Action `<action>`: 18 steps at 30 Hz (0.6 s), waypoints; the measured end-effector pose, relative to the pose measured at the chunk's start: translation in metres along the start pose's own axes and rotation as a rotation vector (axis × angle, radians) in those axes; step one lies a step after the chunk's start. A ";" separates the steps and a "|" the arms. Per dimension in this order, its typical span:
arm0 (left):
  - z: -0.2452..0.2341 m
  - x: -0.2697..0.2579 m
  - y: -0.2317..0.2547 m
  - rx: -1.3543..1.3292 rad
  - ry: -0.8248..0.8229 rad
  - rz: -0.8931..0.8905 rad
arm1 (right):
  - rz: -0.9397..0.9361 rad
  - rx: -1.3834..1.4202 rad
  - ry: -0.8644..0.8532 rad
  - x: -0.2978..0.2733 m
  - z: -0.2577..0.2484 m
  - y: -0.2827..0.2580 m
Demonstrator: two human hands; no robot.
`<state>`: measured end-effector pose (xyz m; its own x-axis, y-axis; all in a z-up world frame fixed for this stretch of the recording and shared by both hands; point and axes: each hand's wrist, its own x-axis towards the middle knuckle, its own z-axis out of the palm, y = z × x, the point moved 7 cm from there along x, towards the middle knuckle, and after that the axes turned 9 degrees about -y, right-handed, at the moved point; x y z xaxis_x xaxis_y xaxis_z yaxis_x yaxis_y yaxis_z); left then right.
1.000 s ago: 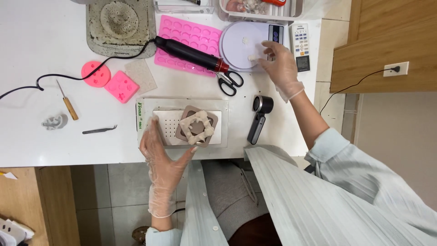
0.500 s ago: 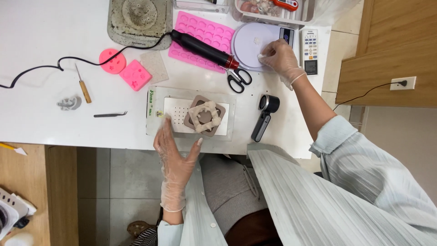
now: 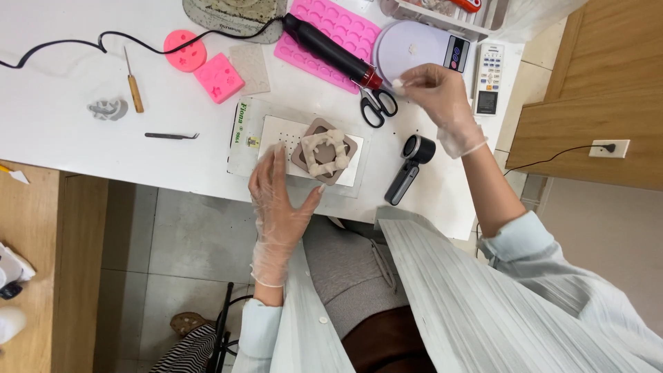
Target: Making a decorative candle using a mold and melted wax.
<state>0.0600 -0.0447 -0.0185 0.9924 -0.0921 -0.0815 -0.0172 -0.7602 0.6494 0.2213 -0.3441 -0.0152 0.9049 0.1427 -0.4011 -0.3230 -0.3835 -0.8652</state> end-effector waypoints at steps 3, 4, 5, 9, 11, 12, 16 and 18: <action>0.003 0.007 0.002 -0.057 -0.008 -0.016 | 0.000 0.006 -0.187 -0.044 0.036 -0.052; 0.005 0.008 0.003 -0.061 -0.006 -0.019 | 0.002 0.002 -0.190 -0.047 0.043 -0.056; 0.005 0.010 0.004 -0.036 0.017 -0.008 | -0.083 -0.175 -0.254 -0.051 0.055 -0.067; 0.006 0.011 0.009 0.034 0.090 -0.007 | -0.413 -0.448 -0.402 -0.054 0.092 -0.072; 0.007 0.013 0.011 0.024 0.101 -0.004 | -0.437 -0.505 -0.417 -0.055 0.103 -0.080; 0.006 0.013 0.012 0.018 0.112 -0.001 | -0.464 -0.558 -0.432 -0.056 0.109 -0.085; 0.006 0.014 0.011 0.013 0.115 -0.004 | -0.507 -0.678 -0.433 -0.055 0.120 -0.081; 0.006 0.014 0.011 0.009 0.121 0.012 | -0.723 -0.734 -0.395 -0.063 0.123 -0.086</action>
<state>0.0732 -0.0581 -0.0174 0.9996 -0.0233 0.0188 -0.0300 -0.7653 0.6430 0.1586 -0.2078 0.0477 0.6194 0.7832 -0.0537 0.6082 -0.5220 -0.5980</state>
